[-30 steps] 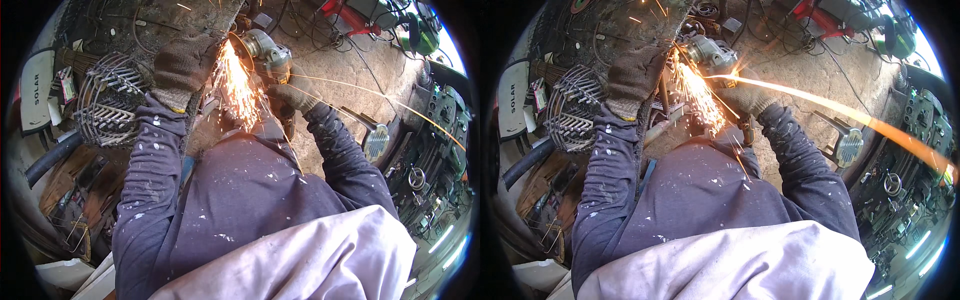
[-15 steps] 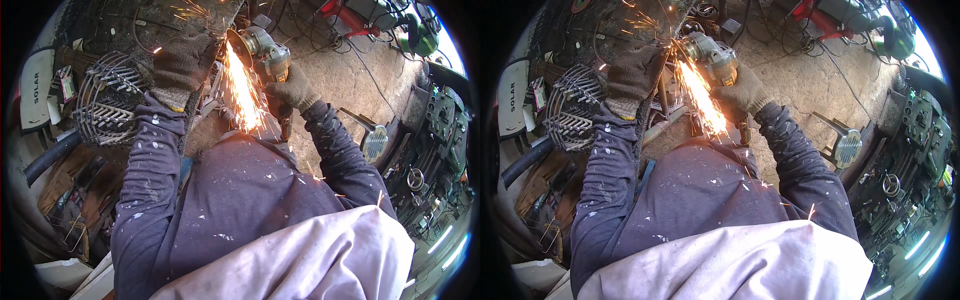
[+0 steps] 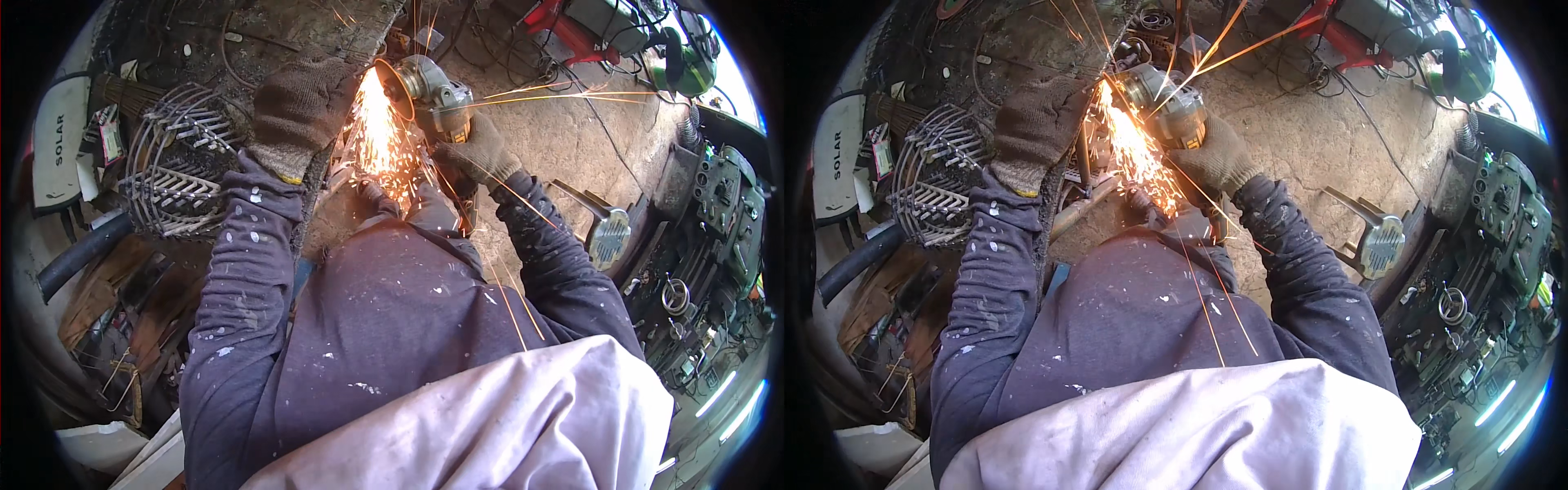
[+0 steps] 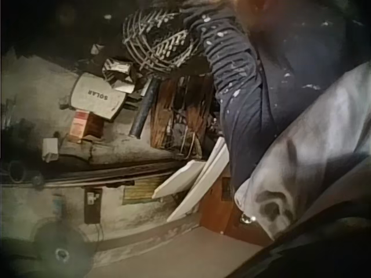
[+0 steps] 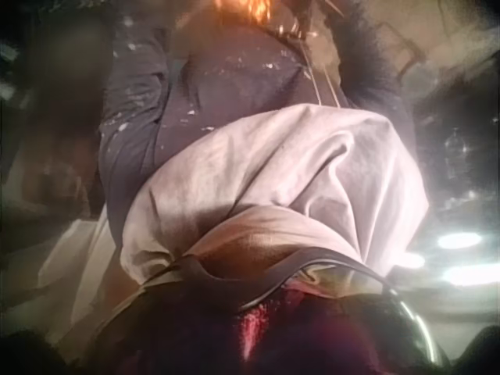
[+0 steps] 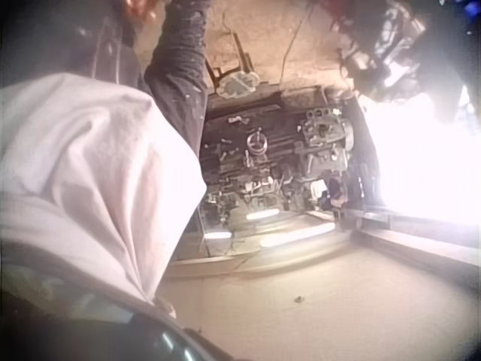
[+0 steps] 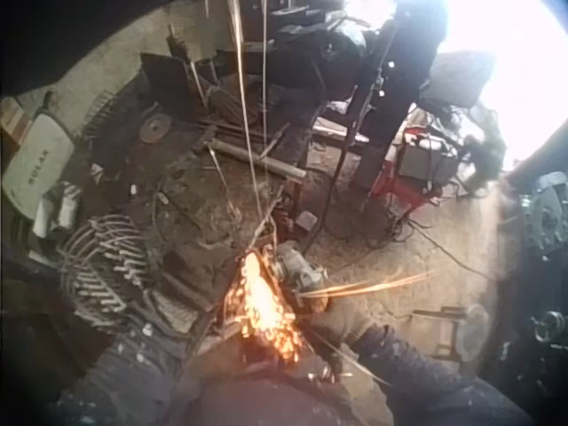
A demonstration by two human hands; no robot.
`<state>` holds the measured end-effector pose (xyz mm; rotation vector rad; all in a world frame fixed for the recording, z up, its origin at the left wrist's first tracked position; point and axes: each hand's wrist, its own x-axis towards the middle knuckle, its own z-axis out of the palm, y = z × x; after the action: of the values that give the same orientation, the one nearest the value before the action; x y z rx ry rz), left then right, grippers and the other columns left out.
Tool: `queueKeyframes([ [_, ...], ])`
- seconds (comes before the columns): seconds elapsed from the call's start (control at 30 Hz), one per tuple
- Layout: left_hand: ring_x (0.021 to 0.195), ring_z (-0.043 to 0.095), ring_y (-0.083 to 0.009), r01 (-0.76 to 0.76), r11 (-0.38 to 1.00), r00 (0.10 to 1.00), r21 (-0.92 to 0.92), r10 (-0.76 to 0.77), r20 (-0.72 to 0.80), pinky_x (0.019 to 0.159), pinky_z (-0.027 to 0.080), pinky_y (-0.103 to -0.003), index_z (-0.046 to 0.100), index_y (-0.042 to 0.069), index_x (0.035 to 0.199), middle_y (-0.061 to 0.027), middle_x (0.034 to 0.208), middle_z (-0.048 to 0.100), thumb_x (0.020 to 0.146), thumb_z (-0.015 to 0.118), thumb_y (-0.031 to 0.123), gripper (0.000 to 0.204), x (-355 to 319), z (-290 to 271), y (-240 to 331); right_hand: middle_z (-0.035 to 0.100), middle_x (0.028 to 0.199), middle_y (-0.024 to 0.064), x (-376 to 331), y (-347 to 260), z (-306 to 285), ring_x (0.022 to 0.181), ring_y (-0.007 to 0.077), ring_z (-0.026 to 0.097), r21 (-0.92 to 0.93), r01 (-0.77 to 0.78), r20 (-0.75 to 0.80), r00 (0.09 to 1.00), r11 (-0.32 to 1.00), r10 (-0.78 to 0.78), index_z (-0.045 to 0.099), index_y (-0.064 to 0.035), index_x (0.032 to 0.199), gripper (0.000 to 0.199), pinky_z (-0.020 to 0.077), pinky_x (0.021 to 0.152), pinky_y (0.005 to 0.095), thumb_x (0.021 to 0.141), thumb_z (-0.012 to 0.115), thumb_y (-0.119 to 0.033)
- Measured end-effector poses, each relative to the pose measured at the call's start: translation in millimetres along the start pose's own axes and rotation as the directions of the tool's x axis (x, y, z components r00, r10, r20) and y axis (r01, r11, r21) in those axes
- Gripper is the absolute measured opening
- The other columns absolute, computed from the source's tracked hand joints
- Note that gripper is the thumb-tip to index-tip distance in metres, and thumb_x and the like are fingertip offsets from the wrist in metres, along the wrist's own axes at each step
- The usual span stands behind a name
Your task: The person places a curved metal rod onto a wire frame, grinds the end of a metal bar using a hand-held angle grinder, and then places the rod back onto the frame.
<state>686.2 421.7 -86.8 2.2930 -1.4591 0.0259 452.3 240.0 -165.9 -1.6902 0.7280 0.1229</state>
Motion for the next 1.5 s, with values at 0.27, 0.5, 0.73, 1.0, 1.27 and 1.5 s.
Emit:
queueKeyframes([
  [0.27, 0.081, 0.071, -0.0353, -0.108, 0.994, 0.991, -0.001, 0.107, -0.076, 0.069, 0.057, -0.044, 0.076, 0.018, 0.112, -0.0117, 0.095, 0.075, 0.096, 0.066, 0.039, 0.028, 1.4, 2.9, -5.6, 0.07, 0.117, 0.0077, 2.0, -5.7, 0.2, 0.103, 0.0182, 0.066, 0.121, 0.032, 0.036, 0.999, 0.992, -0.036, 0.061, -0.0042, 0.129, 0.069, 0.0537, 0.093, 0.0348, 0.07, 0.09, -0.024],
  [0.5, 0.084, 0.071, -0.0349, -0.049, 0.998, 0.997, -0.038, 0.046, -0.059, 0.071, 0.058, -0.044, 0.076, 0.017, 0.114, -0.0113, 0.097, 0.075, 0.096, 0.067, 0.036, 0.028, -0.8, 2.5, -4.7, 0.07, 0.116, 0.0082, -1.5, -14.7, 1.4, 0.103, 0.0184, 0.067, 0.09, 0.103, 0.034, 0.994, 0.991, -0.106, 0.06, -0.0029, 0.128, 0.061, 0.0544, 0.092, 0.035, 0.076, 0.086, -0.023],
  [0.73, 0.084, 0.072, -0.0346, -0.102, 0.993, 0.989, -0.052, 0.095, -0.116, 0.072, 0.058, -0.044, 0.076, 0.018, 0.114, -0.0109, 0.099, 0.075, 0.096, 0.068, 0.035, 0.027, 1.2, 3.2, -3.8, 0.073, 0.108, 0.0071, -5.6, -28.4, -4.3, 0.098, 0.0172, 0.068, 0.085, 0.037, 0.066, 0.997, 0.996, -0.042, 0.062, -0.0032, 0.125, 0.059, 0.0563, 0.087, 0.0347, 0.076, 0.086, -0.024],
  [1.0, 0.083, 0.071, -0.0348, -0.106, 0.993, 0.985, -0.061, 0.096, -0.141, 0.071, 0.058, -0.045, 0.076, 0.017, 0.115, -0.0112, 0.098, 0.075, 0.096, 0.066, 0.035, 0.028, 2.1, 2.8, -0.8, 0.071, 0.112, 0.0088, -5.0, -24.7, -4.7, 0.098, 0.0179, 0.068, -0.077, -0.062, 0.048, 0.997, 0.995, 0.065, 0.061, -0.0021, 0.126, 0.06, 0.0565, 0.088, 0.0346, 0.075, 0.086, -0.021],
  [1.27, 0.085, 0.071, -0.0353, -0.085, 0.993, 0.994, -0.084, 0.078, -0.082, 0.072, 0.057, -0.045, 0.076, 0.015, 0.11, -0.0118, 0.097, 0.075, 0.097, 0.064, 0.037, 0.028, 4.5, 1.3, -0.7, 0.071, 0.114, 0.0084, 1.4, -9.2, -3.4, 0.102, 0.0178, 0.067, 0.062, 0.058, 0.012, 0.998, 0.996, -0.059, 0.06, -0.0023, 0.128, 0.061, 0.0557, 0.09, 0.0352, 0.075, 0.085, -0.02],
  [1.5, 0.083, 0.071, -0.0362, -0.12, 0.987, 0.977, -0.109, 0.098, -0.191, 0.071, 0.057, -0.045, 0.077, 0.014, 0.106, -0.0127, 0.093, 0.074, 0.096, 0.066, 0.036, 0.027, 4.4, 4.4, -0.2, 0.072, 0.115, 0.0093, -0.9, -25.0, -3.8, 0.107, 0.0189, 0.065, 0.171, 0.038, 0.045, 0.998, 0.985, -0.047, 0.063, -0.0036, 0.128, 0.071, 0.0518, 0.096, 0.0363, 0.068, 0.091, -0.028],
])
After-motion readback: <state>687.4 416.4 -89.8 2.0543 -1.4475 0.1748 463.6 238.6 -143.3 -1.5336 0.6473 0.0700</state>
